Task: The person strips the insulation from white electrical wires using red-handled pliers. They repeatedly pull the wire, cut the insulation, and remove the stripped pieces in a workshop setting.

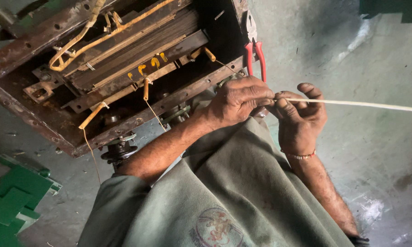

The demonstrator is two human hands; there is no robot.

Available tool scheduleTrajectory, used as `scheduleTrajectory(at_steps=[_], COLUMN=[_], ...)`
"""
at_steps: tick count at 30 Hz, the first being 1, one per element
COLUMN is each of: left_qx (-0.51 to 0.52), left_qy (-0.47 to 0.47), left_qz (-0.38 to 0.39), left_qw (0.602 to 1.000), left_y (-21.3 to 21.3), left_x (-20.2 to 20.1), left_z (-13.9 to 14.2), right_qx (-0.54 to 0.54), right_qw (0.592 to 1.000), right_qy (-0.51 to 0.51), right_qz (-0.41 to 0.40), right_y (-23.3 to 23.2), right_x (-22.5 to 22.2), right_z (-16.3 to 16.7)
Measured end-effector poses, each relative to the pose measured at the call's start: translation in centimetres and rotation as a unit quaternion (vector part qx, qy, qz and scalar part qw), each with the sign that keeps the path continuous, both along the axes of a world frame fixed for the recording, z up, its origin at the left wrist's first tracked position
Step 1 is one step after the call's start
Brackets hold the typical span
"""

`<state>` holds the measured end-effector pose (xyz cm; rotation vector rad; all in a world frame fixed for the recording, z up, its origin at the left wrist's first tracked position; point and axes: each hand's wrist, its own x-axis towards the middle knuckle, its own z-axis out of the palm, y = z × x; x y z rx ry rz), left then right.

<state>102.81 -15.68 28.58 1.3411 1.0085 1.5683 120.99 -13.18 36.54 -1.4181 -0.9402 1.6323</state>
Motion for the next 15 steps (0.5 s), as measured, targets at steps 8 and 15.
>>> scheduleTrajectory(at_steps=[8, 15], left_qx=[-0.007, -0.011], left_qy=[-0.012, -0.012], left_qz=[0.001, -0.001], left_qw=[1.000, 1.000], left_y=[-0.10, -0.20], left_x=[0.04, 0.13], left_z=[0.06, -0.03], right_qx=[-0.064, -0.075], right_qw=[0.994, 0.993], right_qy=[0.093, 0.093], right_qz=[0.001, -0.006], right_y=[-0.10, -0.04], right_x=[0.26, 0.55], right_z=[-0.04, 0.28])
